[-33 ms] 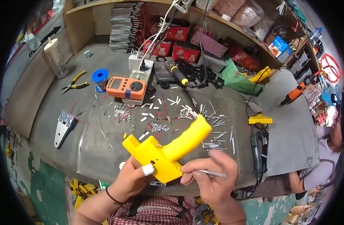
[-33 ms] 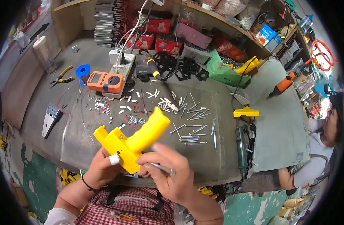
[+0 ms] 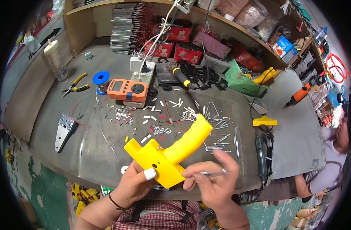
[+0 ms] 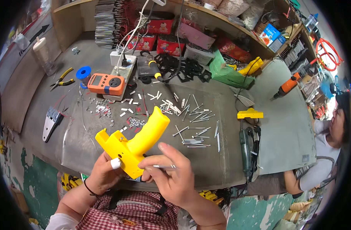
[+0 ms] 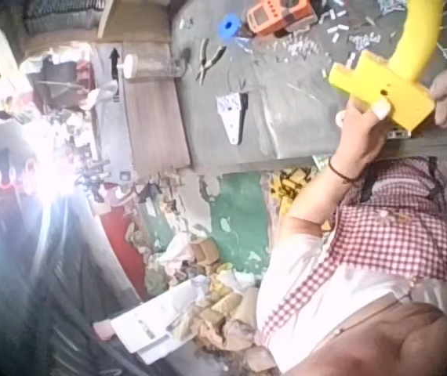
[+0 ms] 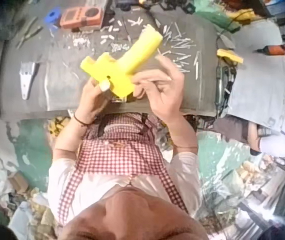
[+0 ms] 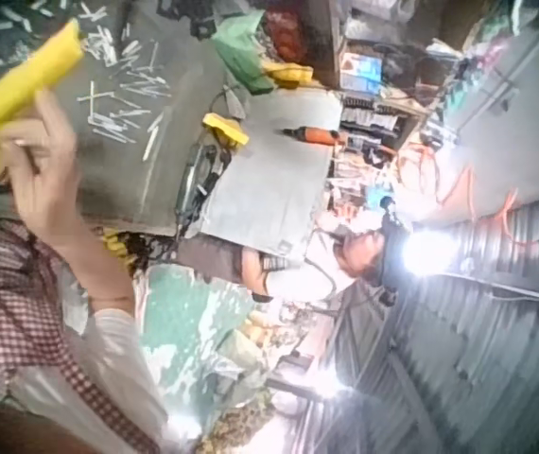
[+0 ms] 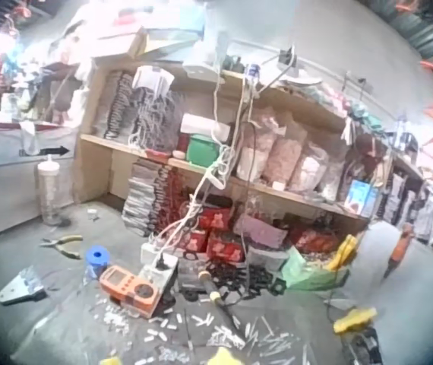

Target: The person assembles a handheld heating tool by connecting internal wires and fitting circuitry into a plastic housing. The person uses a soldering iron to connect the wires and a multimeter to test the circuitry.

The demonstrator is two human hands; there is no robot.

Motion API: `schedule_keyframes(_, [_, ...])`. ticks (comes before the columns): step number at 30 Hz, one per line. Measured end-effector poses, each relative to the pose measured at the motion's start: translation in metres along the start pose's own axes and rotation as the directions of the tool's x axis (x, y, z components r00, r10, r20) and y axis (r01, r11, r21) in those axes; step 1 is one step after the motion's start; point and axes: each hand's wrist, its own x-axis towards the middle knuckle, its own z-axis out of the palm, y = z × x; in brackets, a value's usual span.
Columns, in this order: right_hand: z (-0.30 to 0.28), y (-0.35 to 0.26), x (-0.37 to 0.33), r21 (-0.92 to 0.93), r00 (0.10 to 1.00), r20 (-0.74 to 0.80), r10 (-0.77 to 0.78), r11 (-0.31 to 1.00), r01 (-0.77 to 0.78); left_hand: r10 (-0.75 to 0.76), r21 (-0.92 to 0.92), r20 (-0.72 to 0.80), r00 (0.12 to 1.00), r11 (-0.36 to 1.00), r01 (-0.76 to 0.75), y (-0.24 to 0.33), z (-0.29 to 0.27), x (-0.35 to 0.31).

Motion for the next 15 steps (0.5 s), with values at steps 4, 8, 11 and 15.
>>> schedule_keyframes(4, [-0.007,0.020,-0.009,-0.089,0.999,0.014,0.040,0.995,-0.039,0.042,0.068,0.021,0.999,0.997,-0.043,-0.011,0.003,-0.004])
schedule_keyframes(8, [-0.018,0.016,-0.017,-0.426,1.000,-0.029,0.002,0.905,-0.014,0.095,0.100,0.021,0.995,0.990,-0.097,-0.020,0.002,-0.003])
schedule_keyframes(11, [-0.015,0.013,-0.014,-0.272,0.969,-0.225,0.102,0.949,-0.162,0.219,0.164,0.029,0.975,0.961,-0.221,-0.028,-0.001,-0.005])
schedule_keyframes(15, [-0.007,0.027,-0.026,-0.478,0.981,-0.196,0.000,0.873,-0.095,0.456,0.641,0.239,0.857,0.589,-0.492,-0.028,0.000,-0.016])
